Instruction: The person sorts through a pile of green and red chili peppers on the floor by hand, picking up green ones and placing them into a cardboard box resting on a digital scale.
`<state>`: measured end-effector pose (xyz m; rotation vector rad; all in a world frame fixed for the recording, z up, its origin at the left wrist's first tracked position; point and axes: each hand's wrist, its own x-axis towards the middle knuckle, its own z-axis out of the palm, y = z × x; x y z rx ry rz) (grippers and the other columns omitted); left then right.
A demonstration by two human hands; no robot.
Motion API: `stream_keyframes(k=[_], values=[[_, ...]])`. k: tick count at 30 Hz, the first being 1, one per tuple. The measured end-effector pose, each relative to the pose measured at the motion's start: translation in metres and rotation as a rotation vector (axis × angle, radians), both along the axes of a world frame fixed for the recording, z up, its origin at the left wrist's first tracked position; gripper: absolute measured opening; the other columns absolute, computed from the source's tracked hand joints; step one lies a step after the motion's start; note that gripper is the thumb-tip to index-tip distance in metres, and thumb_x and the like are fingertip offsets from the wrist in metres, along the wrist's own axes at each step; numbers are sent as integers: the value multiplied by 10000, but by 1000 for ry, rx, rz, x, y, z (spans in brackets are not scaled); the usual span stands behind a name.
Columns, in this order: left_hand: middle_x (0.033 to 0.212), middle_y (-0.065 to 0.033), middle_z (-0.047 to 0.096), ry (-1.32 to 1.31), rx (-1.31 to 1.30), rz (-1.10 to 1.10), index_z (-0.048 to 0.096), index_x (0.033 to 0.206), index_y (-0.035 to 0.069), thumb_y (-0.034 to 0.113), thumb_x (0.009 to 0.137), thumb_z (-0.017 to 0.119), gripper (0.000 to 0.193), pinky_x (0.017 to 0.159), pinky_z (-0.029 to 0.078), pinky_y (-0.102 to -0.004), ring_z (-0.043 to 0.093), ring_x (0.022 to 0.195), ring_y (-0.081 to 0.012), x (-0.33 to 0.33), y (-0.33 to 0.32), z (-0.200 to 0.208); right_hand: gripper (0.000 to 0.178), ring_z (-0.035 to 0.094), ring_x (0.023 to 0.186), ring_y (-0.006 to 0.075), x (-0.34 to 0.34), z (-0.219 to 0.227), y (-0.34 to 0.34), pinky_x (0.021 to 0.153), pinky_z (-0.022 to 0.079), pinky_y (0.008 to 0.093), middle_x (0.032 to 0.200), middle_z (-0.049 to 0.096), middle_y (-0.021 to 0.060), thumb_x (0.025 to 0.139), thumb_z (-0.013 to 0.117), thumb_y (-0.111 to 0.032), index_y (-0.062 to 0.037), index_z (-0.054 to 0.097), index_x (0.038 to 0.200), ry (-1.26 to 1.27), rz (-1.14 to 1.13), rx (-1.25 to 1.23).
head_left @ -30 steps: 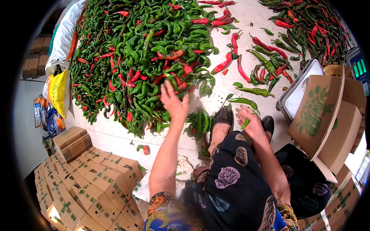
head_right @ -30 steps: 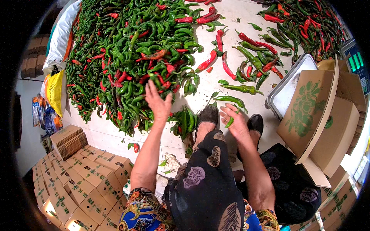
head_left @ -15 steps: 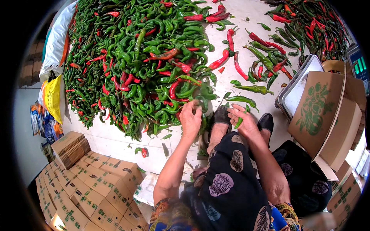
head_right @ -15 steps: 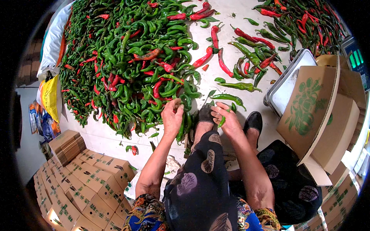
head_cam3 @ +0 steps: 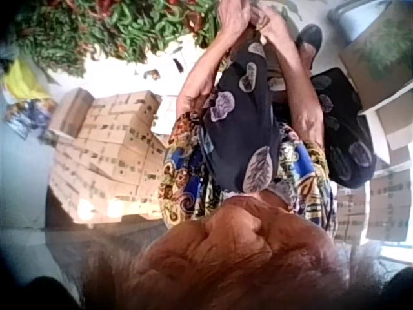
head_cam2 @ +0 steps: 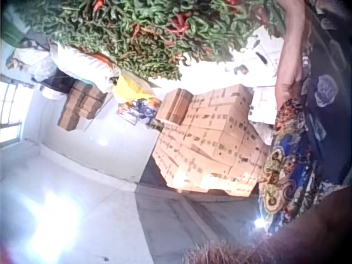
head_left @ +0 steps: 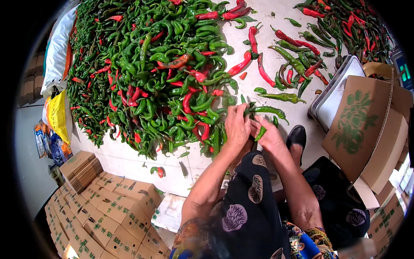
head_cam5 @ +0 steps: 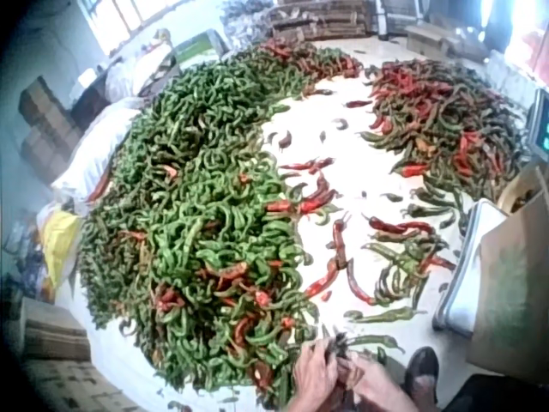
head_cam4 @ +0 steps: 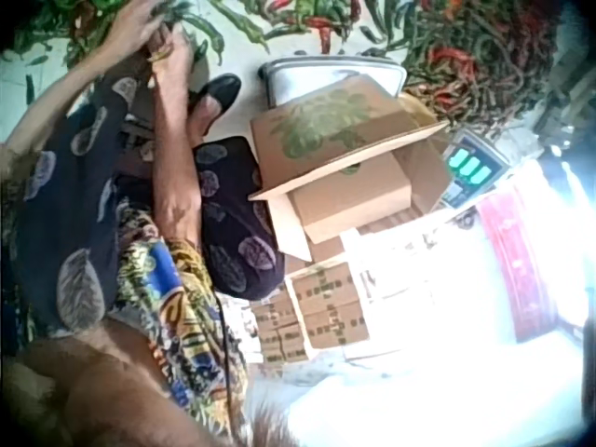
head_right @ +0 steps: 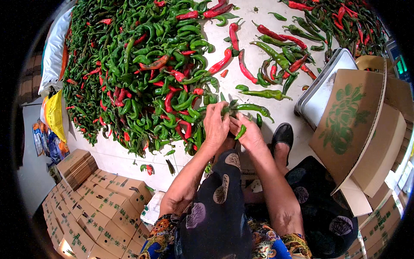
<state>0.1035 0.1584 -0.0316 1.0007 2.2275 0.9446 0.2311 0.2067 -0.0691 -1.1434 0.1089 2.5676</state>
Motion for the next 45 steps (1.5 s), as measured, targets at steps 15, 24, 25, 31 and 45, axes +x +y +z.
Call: stream_keyframes(k=[15,24,25,31,45], values=[[981,-124,585,649,-230,-92,598,1056,28,50,754,675,313,838,414,-414,515,929,-301,-99,-42,25,281,604,805,145,-1,25,8,726,489,303,926,620,29,793,744,-182,-73,596,1005,-270,292,273],[873,-133,633,145,-58,43,627,1016,-19,98,750,741,312,721,480,-362,607,788,-250,-57,-44,43,400,582,946,117,-20,46,2,808,463,260,1025,628,21,819,709,-121,-46,573,1187,-94,411,258],[888,-140,641,23,-56,75,629,1029,-26,109,758,738,322,731,486,-345,617,795,-242,-47,-44,41,395,574,971,113,-20,44,1,819,463,264,1039,626,18,814,713,-114,-43,575,1178,-54,407,259],[913,-124,644,-515,12,203,621,1078,-27,97,919,550,213,721,505,-300,629,799,-189,-15,-52,46,319,633,796,138,-21,44,-7,785,525,317,941,645,27,799,715,-109,-40,598,1087,-253,314,205],[1004,-207,630,187,-291,67,505,1231,-15,186,725,726,588,838,473,-412,611,903,-348,-45,-20,2,272,617,864,123,8,33,22,791,442,312,937,649,-5,784,729,-168,-115,622,1029,-230,289,247]])
